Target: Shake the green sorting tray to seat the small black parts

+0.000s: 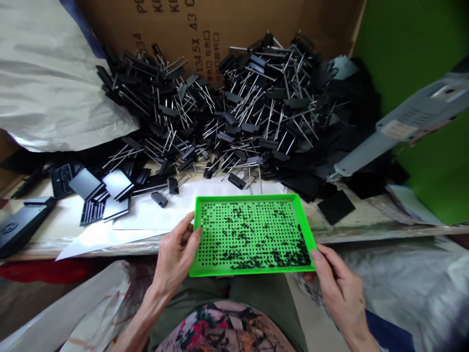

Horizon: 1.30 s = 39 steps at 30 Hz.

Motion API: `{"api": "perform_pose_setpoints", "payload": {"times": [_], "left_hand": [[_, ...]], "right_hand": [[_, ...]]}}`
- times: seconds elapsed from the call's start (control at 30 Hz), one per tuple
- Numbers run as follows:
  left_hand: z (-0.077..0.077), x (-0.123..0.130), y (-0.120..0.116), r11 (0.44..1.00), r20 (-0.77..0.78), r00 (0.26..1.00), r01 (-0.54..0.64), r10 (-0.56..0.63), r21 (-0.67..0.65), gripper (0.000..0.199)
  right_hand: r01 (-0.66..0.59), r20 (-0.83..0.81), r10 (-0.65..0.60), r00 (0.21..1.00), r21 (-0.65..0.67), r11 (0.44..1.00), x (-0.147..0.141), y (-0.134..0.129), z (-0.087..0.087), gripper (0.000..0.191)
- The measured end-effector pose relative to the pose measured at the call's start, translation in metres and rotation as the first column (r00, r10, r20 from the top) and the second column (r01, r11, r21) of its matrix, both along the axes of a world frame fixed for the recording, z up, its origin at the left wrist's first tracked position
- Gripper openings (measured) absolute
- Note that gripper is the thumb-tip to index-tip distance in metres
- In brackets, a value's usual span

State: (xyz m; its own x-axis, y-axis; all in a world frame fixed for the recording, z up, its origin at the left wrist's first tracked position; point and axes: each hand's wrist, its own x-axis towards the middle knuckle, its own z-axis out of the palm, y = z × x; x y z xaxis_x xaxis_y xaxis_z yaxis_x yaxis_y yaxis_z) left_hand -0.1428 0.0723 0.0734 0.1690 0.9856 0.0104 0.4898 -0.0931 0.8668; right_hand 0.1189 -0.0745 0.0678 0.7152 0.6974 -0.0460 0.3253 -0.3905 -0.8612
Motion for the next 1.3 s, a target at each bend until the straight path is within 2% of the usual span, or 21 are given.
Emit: {"api": "perform_pose_setpoints", "payload": {"times": [0.37, 0.63, 0.73, 0.8, 0.83, 0.9, 0.93, 1.0, 1.07, 1.13, 1.2, 1.3], "left_hand": [[-0.006, -0.001, 0.003, 1.0, -0.017, 1.0, -0.004, 0.004, -0.011, 0.046], [-0.005, -0.001, 0.002, 1.0, -0.04, 0.999, 0.004, -0.005, -0.011, 0.046], [-0.001, 0.0, 0.004, 0.997, -0.154, 0.988, 0.039, -0.03, 0.06, 0.043], [0.004, 0.002, 0.005, 0.977, -0.324, 0.946, 0.082, -0.014, 0.199, 0.039], [0.007, 0.003, 0.005, 0.952, -0.407, 0.913, 0.125, 0.0, 0.281, 0.036], [0.015, 0.009, 0.005, 0.867, -0.516, 0.856, 0.257, 0.0, 0.426, 0.031], [0.019, 0.013, 0.004, 0.813, -0.54, 0.841, 0.341, -0.039, 0.472, 0.029], [0.027, 0.023, 0.003, 0.701, -0.558, 0.805, 0.516, -0.2, 0.493, 0.023], [0.031, 0.035, 0.003, 0.598, -0.586, 0.706, 0.684, -0.398, 0.417, 0.019], [0.031, 0.046, 0.004, 0.505, -0.621, 0.566, 0.81, -0.542, 0.298, 0.017], [0.03, 0.055, 0.007, 0.421, -0.659, 0.447, 0.882, -0.605, 0.211, 0.016], [0.027, 0.062, 0.013, 0.326, -0.694, 0.347, 0.93, -0.631, 0.169, 0.017]], "right_hand": [[0.003, -0.017, -0.003, 1.0, -0.008, 1.0, -0.003, 0.005, 0.002, 0.034], [-0.025, -0.018, 0.025, 1.0, -0.005, 1.0, 0.0, 0.004, -0.004, 0.034], [-0.07, -0.018, 0.07, 0.997, -0.016, 0.997, 0.005, 0.003, -0.006, 0.036], [-0.104, -0.009, 0.104, 0.995, -0.023, 0.994, 0.007, 0.002, -0.007, 0.037], [-0.109, -0.006, 0.108, 0.994, -0.024, 0.994, 0.008, 0.002, -0.007, 0.038], [-0.096, -0.008, 0.096, 0.995, -0.018, 0.995, 0.007, 0.002, -0.006, 0.038], [-0.088, -0.013, 0.088, 0.996, -0.015, 0.996, 0.006, 0.003, -0.005, 0.039], [-0.067, -0.02, 0.067, 0.998, -0.012, 0.998, 0.004, 0.004, -0.004, 0.039], [-0.065, -0.026, 0.065, 0.998, -0.021, 0.998, 0.003, 0.004, -0.003, 0.039], [-0.068, -0.034, 0.067, 0.997, -0.031, 0.997, 0.002, 0.004, -0.002, 0.039], [-0.076, -0.048, 0.074, 0.996, -0.032, 0.997, 0.003, 0.004, -0.001, 0.039], [-0.088, -0.078, 0.087, 0.993, -0.01, 0.996, 0.004, 0.003, -0.001, 0.041]]}}
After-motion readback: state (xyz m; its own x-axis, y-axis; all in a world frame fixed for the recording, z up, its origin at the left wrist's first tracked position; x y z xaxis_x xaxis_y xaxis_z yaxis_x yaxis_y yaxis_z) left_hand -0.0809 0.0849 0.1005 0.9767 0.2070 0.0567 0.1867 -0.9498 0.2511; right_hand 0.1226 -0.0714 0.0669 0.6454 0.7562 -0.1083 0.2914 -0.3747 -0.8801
